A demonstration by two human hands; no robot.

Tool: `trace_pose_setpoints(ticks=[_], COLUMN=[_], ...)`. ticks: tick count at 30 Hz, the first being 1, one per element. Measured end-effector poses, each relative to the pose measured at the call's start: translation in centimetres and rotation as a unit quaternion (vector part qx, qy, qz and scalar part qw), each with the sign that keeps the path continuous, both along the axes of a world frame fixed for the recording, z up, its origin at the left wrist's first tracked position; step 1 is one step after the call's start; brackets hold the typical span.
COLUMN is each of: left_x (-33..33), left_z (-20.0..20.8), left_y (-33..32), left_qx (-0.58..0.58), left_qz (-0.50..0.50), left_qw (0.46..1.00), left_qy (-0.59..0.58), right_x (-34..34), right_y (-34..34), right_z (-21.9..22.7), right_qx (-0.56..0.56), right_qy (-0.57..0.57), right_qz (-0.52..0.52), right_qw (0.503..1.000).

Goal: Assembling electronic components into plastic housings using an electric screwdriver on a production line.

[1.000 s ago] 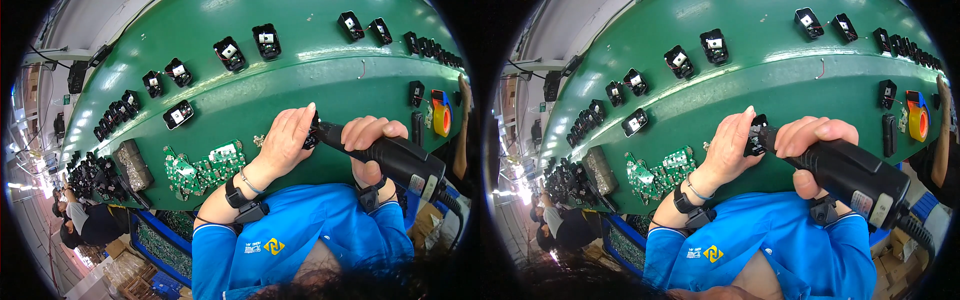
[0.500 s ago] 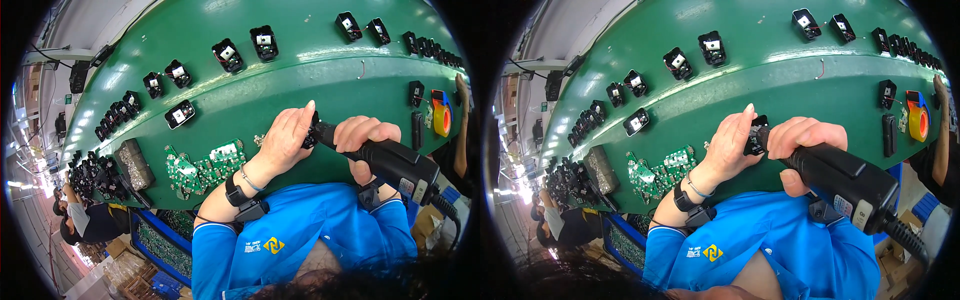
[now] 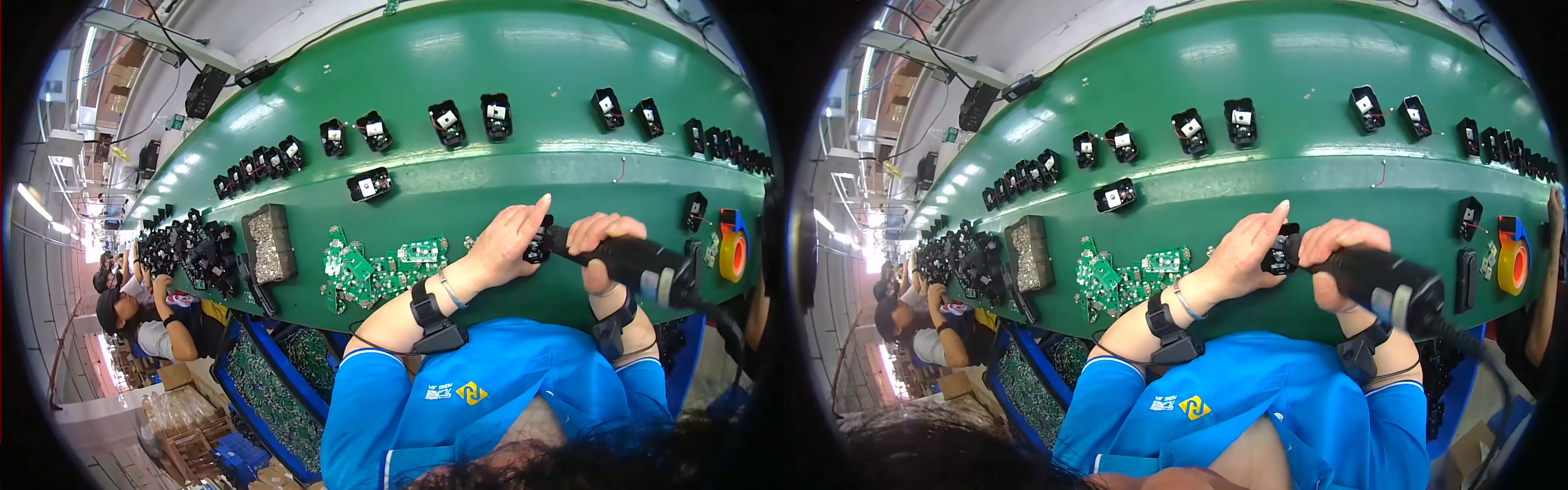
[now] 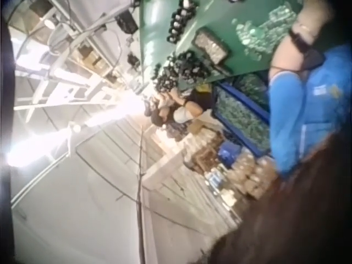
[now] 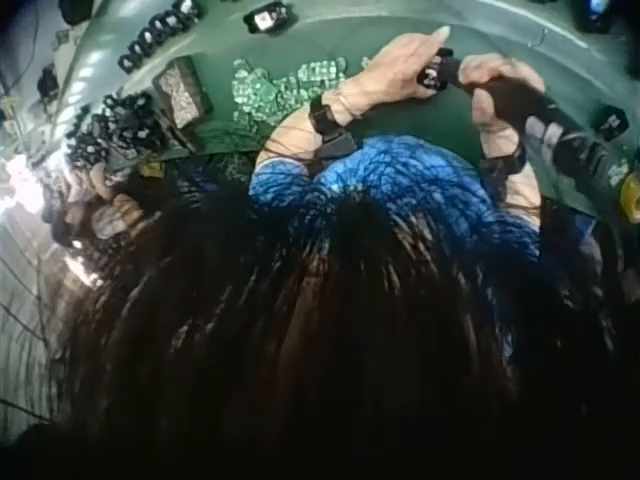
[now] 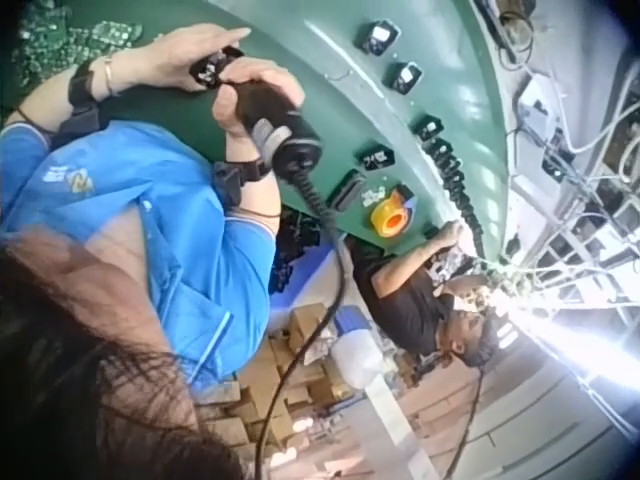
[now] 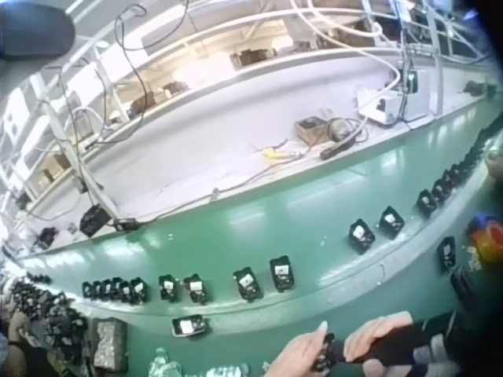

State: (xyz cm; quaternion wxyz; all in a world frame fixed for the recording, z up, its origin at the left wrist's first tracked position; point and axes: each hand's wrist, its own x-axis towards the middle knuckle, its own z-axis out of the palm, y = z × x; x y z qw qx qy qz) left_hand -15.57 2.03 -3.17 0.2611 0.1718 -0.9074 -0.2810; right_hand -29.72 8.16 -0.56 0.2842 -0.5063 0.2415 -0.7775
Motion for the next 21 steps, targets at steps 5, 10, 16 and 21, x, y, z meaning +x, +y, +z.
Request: trace_pose_setpoints(ticks=[5,10,16,21], left_x=[0.0,-0.2,-0.4,-0.6], left_z=[-0.3,0.0,0.2,0.2], left_y=[-0.4,-1.0,-1.5,-1.5], left_qx=[0.014,0.038,0.079,0.057], left_qz=[0.014,0.005,-0.007,-0.007], left_qw=[1.0,0.999,0.997,0.998], left_qy=[-0.003,0.009,-0.009,-0.024], right_x=[-0.3,-0.7,-1.1,-1.2], right_y=[0.0,-1.6,-1.8,-2.0], right_z=[0.0,0.5,0.5,0.6], right_qx=[-0.016,0.015,0.002,0.016], right_qy=[0.067,0.037,0.076,0.041], right_qz=[0.016,0.065,0.066,0.067], right_qw=[0.998,0.997,0.995,0.997])
